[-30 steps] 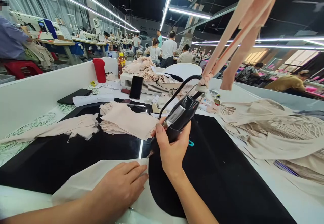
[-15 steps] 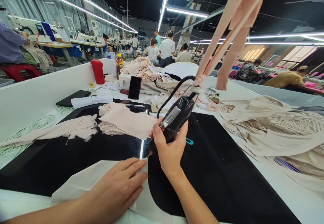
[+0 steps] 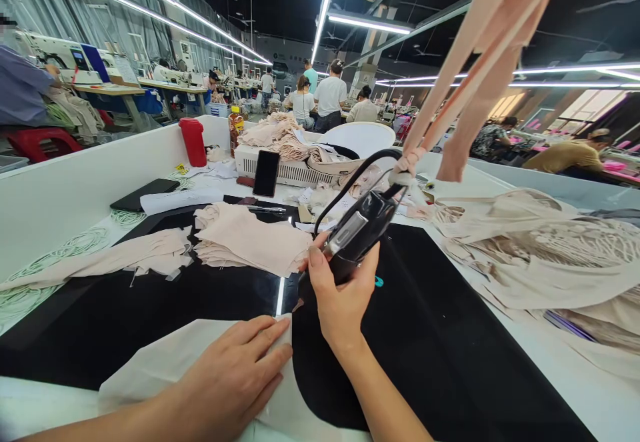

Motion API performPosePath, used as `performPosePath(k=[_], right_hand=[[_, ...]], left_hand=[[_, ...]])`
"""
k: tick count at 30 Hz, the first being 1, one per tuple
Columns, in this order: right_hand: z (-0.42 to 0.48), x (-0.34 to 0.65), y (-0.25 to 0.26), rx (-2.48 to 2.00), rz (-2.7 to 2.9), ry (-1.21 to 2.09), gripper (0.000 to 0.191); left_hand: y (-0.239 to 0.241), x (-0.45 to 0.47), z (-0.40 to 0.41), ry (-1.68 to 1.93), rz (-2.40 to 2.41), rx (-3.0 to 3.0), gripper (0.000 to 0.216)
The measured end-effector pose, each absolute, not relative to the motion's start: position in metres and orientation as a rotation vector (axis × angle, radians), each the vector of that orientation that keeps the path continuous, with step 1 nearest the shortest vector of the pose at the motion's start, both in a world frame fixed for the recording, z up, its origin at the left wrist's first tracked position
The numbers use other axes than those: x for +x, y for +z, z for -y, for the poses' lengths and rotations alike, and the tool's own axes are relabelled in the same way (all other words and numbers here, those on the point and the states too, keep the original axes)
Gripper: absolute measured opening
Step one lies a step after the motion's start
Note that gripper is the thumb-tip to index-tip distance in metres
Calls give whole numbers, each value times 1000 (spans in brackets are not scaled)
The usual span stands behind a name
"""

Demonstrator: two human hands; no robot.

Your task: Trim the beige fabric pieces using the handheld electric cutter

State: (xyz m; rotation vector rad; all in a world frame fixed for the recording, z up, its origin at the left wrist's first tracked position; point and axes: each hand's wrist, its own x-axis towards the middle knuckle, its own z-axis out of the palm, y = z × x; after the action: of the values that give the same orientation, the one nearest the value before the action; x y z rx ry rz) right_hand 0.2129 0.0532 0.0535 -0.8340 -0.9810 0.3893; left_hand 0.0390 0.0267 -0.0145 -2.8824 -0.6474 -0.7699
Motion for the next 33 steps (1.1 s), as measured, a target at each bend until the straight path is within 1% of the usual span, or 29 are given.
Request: performPosePath(k=[7,17,25,33], right_hand=[[-50,210,52,-822,1013,422,32],[-52,212,55,-825,968,377,31],[-49,209,51,-832,1008,409,31],[-51,211,53,-837,961,366,31]], left_hand=[[-16,40,-25,-752,669,-2885,18],[-18,40,-26,-743,679,-2879,16],[-21,39,-26,-703,672,-2902,20],[-19,39,-26,-724,665,-2884,16]])
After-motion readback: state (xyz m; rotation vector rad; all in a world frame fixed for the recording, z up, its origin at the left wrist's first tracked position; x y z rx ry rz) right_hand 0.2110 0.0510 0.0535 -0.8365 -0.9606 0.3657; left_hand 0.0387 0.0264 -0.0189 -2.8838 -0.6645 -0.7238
